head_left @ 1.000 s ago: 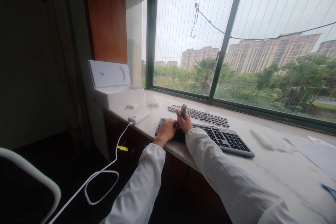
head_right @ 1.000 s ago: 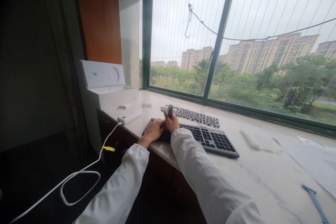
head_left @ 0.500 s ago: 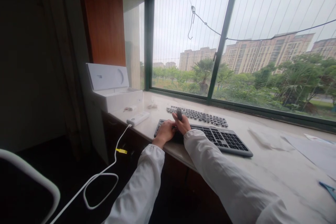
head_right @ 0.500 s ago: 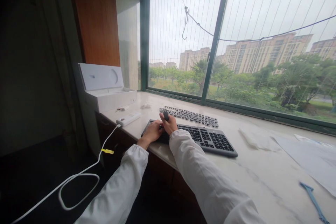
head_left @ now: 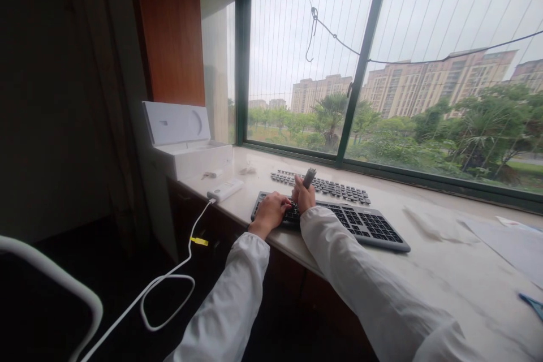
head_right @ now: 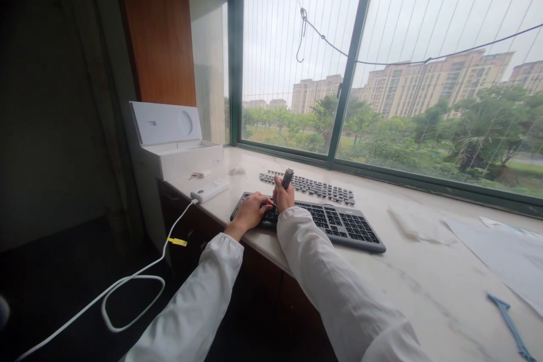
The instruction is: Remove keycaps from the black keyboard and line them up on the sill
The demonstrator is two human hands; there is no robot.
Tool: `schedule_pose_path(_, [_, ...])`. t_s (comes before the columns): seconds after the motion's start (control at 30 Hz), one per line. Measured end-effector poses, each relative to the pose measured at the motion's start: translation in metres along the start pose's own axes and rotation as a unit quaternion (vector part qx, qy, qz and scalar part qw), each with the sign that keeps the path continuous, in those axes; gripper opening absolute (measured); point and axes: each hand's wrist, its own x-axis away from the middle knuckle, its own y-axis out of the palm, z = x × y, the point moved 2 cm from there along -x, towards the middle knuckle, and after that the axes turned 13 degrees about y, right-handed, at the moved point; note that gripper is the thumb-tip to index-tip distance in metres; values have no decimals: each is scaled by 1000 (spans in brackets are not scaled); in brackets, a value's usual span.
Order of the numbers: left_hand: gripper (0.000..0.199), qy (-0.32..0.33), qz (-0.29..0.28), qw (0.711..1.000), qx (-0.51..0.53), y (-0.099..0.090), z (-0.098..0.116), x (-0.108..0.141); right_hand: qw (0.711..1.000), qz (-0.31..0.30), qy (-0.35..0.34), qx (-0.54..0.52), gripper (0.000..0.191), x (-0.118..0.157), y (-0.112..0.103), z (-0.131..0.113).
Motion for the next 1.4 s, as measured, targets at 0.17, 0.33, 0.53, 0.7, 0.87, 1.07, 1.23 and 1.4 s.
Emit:
schedule_pose_path(0.17, [13,2,19,999,26,0,0,0,994,25,5,-103,54,-9,-13,-5])
schedule_pose_path(0.33, [10,1,52,997,48,-1,-4,0,974,117,-102,165,50,-10,-30,-19])
schedule_pose_path(0.53, [9,-23,103,993,47,-1,-7,-1,824,20,-205,528,25,-4,-32,-25])
schedule_pose_path(0.7, [10,-50,114,992,32,-2,-7,-1,726,-6,-174,665,15,-5,-35,-17])
schedule_pose_path(0.87, [10,-56,122,991,12,-1,-8,-1,724,-35,-177,666,20,-4,-34,-18])
schedule_pose_path(1.07, [8,-57,133,989,-1,-2,-9,0,723,-50,-173,666,15,-2,-30,-15])
schedule_pose_path(1.23, [11,-45,171,982,65,-6,-8,4,759,-83,-180,620,16,-2,-28,-11])
schedule_pose_path(1.4, [10,-38,175,974,140,-10,-6,5,802,-83,-179,564,27,-5,-29,-9])
